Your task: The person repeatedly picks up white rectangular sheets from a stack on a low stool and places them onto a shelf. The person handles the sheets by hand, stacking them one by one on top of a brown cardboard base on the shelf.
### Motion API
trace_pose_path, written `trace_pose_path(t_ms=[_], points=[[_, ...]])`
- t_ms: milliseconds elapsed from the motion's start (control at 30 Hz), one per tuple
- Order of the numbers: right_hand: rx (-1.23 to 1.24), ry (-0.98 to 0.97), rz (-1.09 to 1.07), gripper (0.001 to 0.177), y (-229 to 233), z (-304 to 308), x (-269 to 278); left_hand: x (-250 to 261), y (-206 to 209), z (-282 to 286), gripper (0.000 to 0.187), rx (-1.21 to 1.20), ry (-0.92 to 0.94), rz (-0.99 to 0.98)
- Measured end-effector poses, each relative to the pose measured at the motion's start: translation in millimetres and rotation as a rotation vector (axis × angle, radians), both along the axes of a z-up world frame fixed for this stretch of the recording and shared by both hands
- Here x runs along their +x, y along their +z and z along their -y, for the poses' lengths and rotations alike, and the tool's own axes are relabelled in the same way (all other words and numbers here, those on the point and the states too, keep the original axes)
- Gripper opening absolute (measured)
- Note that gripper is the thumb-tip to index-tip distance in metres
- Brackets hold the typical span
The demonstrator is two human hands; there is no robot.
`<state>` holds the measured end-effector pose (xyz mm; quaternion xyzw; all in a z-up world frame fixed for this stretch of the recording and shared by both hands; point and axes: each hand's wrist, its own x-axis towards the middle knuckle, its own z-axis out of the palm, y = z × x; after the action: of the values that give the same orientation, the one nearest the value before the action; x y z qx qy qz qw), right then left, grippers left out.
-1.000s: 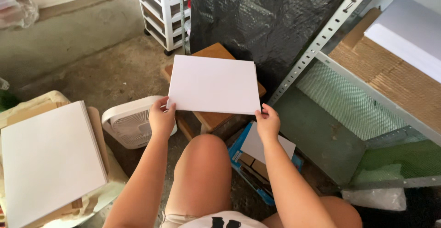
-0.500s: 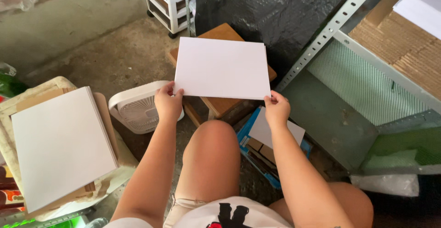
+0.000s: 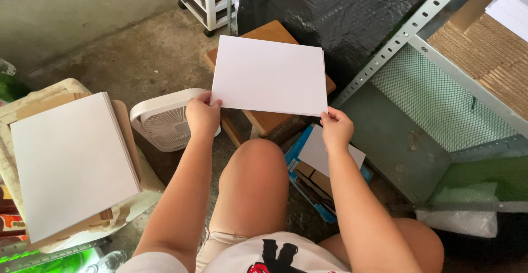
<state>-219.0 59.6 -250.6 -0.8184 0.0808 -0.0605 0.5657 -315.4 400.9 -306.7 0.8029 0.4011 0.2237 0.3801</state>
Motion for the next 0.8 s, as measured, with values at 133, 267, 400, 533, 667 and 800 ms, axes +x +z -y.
trace_pose_path(t_ms=[133, 267, 400, 533, 667, 800], points=[[0.027, -0.007, 0.0, 0.028, 8, -4, -6, -6, 18, 8, 0.043, -0.025, -0.014, 0.006], [0.071, -0.031, -0.023, 0.026, 20, -8, -15, -8, 12, 2, 0.041, -0.017, -0.015, -0.002], [0.114, -0.053, -0.034, 0.024, 22, -9, -18, -12, 17, 5, 0.039, -0.027, -0.009, 0.004], [0.194, -0.066, -0.034, 0.021, 9, -5, -11, -20, 35, 12, 0.04, -0.072, -0.024, 0.003], [0.291, -0.071, -0.044, 0.021, 4, -2, -9, -23, 38, 11, 0.037, -0.127, -0.023, -0.008], [0.292, -0.062, -0.079, 0.018, 3, 0, -8, -28, 42, 11, 0.035, -0.165, -0.017, -0.008]])
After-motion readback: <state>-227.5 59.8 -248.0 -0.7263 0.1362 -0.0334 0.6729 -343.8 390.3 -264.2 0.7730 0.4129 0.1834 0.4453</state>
